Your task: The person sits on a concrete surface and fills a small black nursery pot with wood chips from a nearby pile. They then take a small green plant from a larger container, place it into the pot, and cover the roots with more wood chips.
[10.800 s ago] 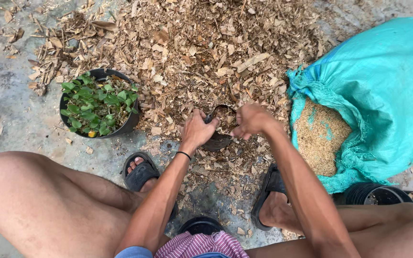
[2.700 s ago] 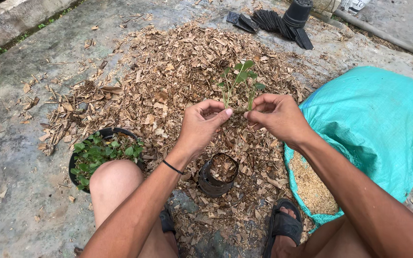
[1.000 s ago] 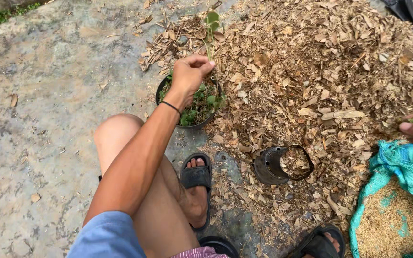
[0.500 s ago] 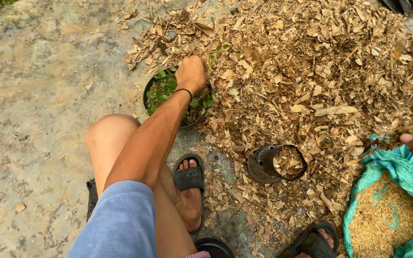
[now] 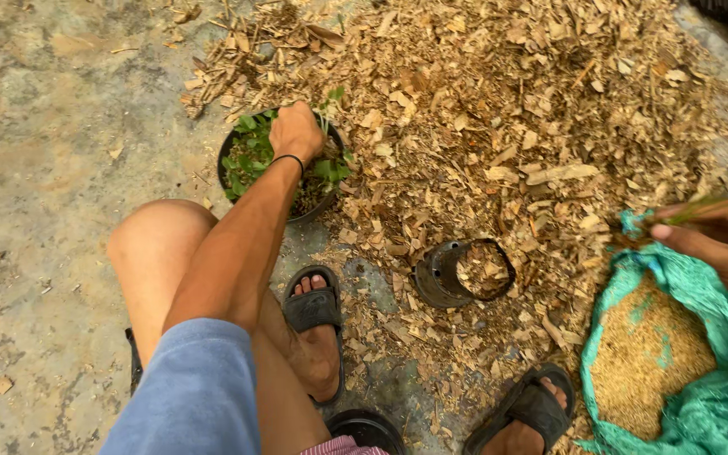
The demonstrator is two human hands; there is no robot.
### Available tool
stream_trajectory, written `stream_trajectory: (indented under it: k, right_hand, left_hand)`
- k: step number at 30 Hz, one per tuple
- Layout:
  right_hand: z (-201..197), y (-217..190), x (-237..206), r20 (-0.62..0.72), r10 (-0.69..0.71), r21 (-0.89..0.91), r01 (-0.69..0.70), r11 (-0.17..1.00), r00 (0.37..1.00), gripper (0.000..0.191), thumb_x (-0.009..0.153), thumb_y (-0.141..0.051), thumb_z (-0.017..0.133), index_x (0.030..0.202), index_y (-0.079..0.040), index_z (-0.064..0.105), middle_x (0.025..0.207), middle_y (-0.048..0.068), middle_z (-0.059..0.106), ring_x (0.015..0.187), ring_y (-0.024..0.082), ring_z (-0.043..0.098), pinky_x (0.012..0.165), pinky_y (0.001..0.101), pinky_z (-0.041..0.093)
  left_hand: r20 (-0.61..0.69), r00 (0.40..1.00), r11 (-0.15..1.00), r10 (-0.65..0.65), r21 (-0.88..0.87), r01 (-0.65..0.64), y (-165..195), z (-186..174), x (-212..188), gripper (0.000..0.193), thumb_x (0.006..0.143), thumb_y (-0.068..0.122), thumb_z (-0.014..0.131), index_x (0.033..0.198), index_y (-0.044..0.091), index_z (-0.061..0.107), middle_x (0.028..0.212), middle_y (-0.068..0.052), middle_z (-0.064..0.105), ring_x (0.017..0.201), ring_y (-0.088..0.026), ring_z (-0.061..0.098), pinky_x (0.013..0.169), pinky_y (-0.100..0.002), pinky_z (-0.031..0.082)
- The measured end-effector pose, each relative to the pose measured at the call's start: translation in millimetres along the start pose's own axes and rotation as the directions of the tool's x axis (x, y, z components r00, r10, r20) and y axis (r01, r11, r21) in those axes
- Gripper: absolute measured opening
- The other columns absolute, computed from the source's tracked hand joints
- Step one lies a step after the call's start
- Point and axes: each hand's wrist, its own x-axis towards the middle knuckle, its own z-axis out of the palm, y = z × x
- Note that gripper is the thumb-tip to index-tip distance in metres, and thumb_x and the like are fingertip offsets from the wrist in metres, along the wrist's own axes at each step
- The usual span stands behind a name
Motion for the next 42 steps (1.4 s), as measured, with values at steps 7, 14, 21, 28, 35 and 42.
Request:
stream_trajectory:
  k: [7,14,21,28,35,42]
  right_hand:
    - [13.7,-111.4,-33.8,0.094,0.157,-0.150,-0.142,0.979,0.983,0.022,0.086,-0.023,0.080,0.105,-0.012,0.081,0.098,0.010,0.080,0.093,0.025,0.070,0.084,0.0441,0.055]
    - [50.6,-104.8,-19.2,0.196,-0.105,0.073,0.093,0.993,0.975,0.017,0.084,-0.017,0.081,0.099,-0.012,0.079,0.096,0.000,0.077,0.088,0.013,0.070,0.082,0.0337,0.057]
    - [102.0,-53.2,-6.0,0.090,0.157,0.010,-0.159,0.987,0.983,0.024,0.079,-0.024,0.088,0.091,-0.007,0.076,0.115,0.004,0.063,0.110,0.023,0.064,0.104,0.0435,0.052]
    - [151.3,-23.1,-16.9,0.033,0.154,0.127,-0.157,0.979,0.987,0.031,0.074,-0.023,0.089,0.100,-0.012,0.076,0.128,0.003,0.057,0.118,0.024,0.060,0.110,0.0442,0.047]
    - [178.4,1.7,-21.6,0.075,0.002,0.071,-0.007,0.997,0.997,0.020,0.070,-0.019,0.090,0.089,-0.018,0.082,0.141,-0.001,0.052,0.128,0.023,0.053,0.114,0.0419,0.044]
    - [190.4,13.0,-25.6,0.028,0.019,0.043,-0.020,0.999,0.999,0.016,0.070,-0.015,0.094,0.081,-0.013,0.082,0.146,-0.001,0.051,0.138,0.025,0.041,0.120,0.0458,0.035]
  left_hand:
    - [0.040,0.742,0.733,0.670,0.128,-0.668,97.8,-48.5,-64.7,0.026,0.089,0.016,0.071,0.112,0.003,0.072,0.105,-0.023,0.072,0.091,-0.040,0.071,0.078,-0.052,0.058]
    - [0.202,0.461,0.475,0.864,-0.024,-0.879,124.3,-94.9,-169.1,0.036,0.087,0.025,0.075,0.117,0.006,0.069,0.108,-0.019,0.073,0.095,-0.040,0.071,0.085,-0.052,0.058]
    - [0.391,0.399,0.449,0.830,-0.043,-0.892,146.2,-57.8,-191.6,0.030,0.092,0.019,0.068,0.116,0.002,0.064,0.103,-0.022,0.072,0.094,-0.039,0.073,0.087,-0.051,0.058]
    - [0.383,0.397,0.423,0.834,0.019,-0.906,141.2,3.1,-178.5,0.022,0.087,0.006,0.065,0.109,0.001,0.068,0.107,-0.022,0.072,0.099,-0.039,0.071,0.090,-0.051,0.057]
    - [0.229,0.423,0.474,0.877,-0.268,-0.839,126.6,62.2,-177.3,0.017,0.082,0.009,0.075,0.099,0.005,0.073,0.102,-0.013,0.073,0.095,-0.035,0.072,0.088,-0.048,0.058]
    - [0.184,0.384,0.423,0.905,-0.276,-0.863,115.1,94.2,-193.0,0.018,0.080,0.016,0.082,0.095,0.009,0.075,0.090,-0.007,0.067,0.092,-0.028,0.068,0.085,-0.046,0.055]
